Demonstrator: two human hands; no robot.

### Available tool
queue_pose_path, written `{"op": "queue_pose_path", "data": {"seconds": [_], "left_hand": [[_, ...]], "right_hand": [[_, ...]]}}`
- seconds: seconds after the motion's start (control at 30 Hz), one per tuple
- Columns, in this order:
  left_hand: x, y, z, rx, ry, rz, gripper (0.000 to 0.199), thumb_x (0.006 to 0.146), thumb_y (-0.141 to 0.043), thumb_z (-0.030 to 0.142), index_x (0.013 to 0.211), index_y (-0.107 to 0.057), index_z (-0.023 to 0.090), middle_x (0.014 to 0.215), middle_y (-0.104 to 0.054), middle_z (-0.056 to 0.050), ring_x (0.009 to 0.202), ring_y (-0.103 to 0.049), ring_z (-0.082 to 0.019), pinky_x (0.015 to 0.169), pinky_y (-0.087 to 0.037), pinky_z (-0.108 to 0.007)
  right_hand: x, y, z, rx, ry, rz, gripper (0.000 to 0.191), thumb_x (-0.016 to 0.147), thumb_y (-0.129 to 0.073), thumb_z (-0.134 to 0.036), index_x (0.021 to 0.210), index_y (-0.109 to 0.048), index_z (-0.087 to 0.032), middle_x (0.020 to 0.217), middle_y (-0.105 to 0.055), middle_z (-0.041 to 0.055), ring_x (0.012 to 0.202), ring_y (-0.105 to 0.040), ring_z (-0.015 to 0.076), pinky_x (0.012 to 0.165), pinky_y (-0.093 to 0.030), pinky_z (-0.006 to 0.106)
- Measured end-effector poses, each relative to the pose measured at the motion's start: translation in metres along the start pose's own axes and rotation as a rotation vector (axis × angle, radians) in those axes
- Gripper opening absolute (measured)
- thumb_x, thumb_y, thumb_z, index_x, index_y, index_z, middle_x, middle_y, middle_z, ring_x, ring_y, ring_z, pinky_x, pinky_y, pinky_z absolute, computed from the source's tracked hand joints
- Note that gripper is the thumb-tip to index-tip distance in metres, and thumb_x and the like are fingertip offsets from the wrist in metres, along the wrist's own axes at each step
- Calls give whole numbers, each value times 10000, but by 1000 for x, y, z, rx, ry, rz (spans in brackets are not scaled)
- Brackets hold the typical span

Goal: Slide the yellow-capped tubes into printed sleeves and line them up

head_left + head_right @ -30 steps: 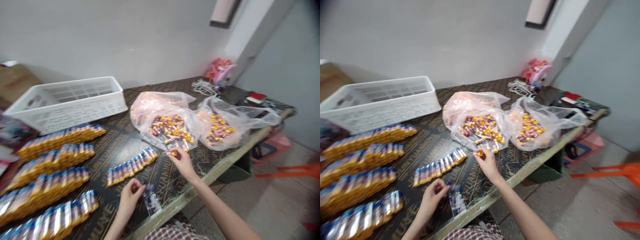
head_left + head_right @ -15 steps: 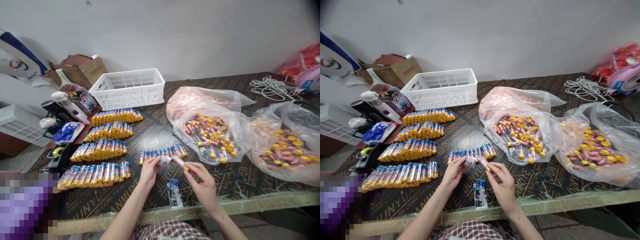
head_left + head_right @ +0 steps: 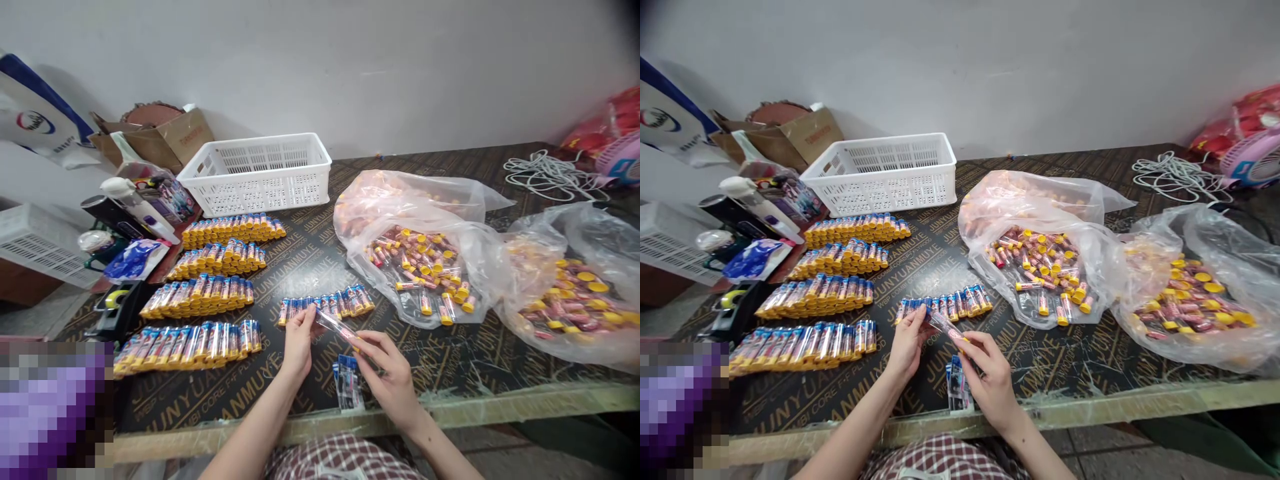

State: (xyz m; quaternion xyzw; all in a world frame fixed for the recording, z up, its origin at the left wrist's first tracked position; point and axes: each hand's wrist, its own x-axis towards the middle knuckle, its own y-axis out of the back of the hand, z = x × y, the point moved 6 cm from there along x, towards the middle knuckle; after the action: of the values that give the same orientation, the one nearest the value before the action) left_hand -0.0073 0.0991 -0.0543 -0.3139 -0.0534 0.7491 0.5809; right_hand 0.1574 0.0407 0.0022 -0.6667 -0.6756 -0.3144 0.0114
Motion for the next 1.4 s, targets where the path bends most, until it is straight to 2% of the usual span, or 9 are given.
{"op": "queue_pose_path", "data": {"seconds": [0.1, 0.2, 0.3, 0.4, 0.5, 0.67, 0.73, 0.83, 1.4], "left_hand": [[-5, -11, 2, -12, 6, -97, 393, 564, -826, 347, 810, -594, 146, 661, -647, 13, 613, -619, -116, 617, -535, -250], [-7, -16, 4, -16, 20, -114, 506, 530, -851, 271, 938, -570, 169, 639, -641, 34, 593, -615, -108, 625, -537, -252], [-9, -20, 2, 14, 66, -151, 486, 526, -853, 273, 921, -598, 151, 701, -676, -2, 605, -620, -109, 613, -525, -235], [-16, -27, -3, 79, 142, -248, 392, 554, -834, 348, 810, -654, 112, 747, -699, -57, 625, -629, -124, 624, -515, -237], [-26, -33, -7, 145, 201, -341, 388, 613, -777, 452, 755, -686, 103, 700, -687, -67, 589, -612, -128, 604, -503, -245], [-38, -41, -11, 228, 252, -470, 361, 630, -773, 429, 788, -701, 112, 657, -647, -36, 532, -564, -98, 553, -469, -220], [-40, -42, -12, 243, 258, -475, 372, 632, -769, 434, 799, -702, 108, 644, -632, -28, 519, -550, -92, 525, -451, -210], [-42, -42, -15, 245, 263, -455, 389, 617, -774, 444, 792, -697, 105, 639, -619, -22, 509, -538, -90, 509, -444, -211], [-44, -43, -22, 215, 296, -432, 367, 611, -778, 446, 738, -666, 121, 605, -603, -7, 469, -512, -80, 497, -433, -209]], "right_hand": [[1, -1, 8, 63, -71, -32, 297, 899, -486, -149, 1107, -660, -271, 1069, -565, 72, 992, -586, 183, 854, -510, 319], [0, -2, 18, 130, -126, -36, 254, 906, -475, -168, 1010, -684, -267, 1053, -572, 61, 977, -588, 180, 836, -511, 318], [-2, -4, 25, 169, -158, -12, 234, 893, -494, -175, 1047, -646, -263, 1016, -574, 54, 917, -600, 174, 776, -526, 303], [-1, -1, 27, 111, -139, 52, 422, 841, -543, -160, 1248, -510, -269, 999, -553, 51, 852, -599, 171, 756, -538, 320], [6, 5, 21, -18, -26, 67, 666, 762, -584, -129, 1372, -361, -275, 1170, -493, 87, 1002, -561, 216, 865, -510, 399], [15, -1, 14, 77, 98, -204, 851, 647, -529, -65, 1426, -252, -264, 1456, -301, 101, 1288, -391, 277, 994, -440, 440], [15, -4, 14, 132, 95, -283, 856, 621, -508, -55, 1419, -272, -252, 1423, -372, 95, 1286, -404, 268, 1018, -423, 432], [13, -6, 16, 181, 66, -287, 824, 610, -511, -68, 1393, -316, -236, 1345, -461, 97, 1232, -470, 254, 1008, -439, 407], [9, -7, 23, 283, 17, -222, 841, 594, -508, -72, 1390, -285, -223, 1339, -475, 112, 1205, -506, 252, 1019, -434, 412]]}}
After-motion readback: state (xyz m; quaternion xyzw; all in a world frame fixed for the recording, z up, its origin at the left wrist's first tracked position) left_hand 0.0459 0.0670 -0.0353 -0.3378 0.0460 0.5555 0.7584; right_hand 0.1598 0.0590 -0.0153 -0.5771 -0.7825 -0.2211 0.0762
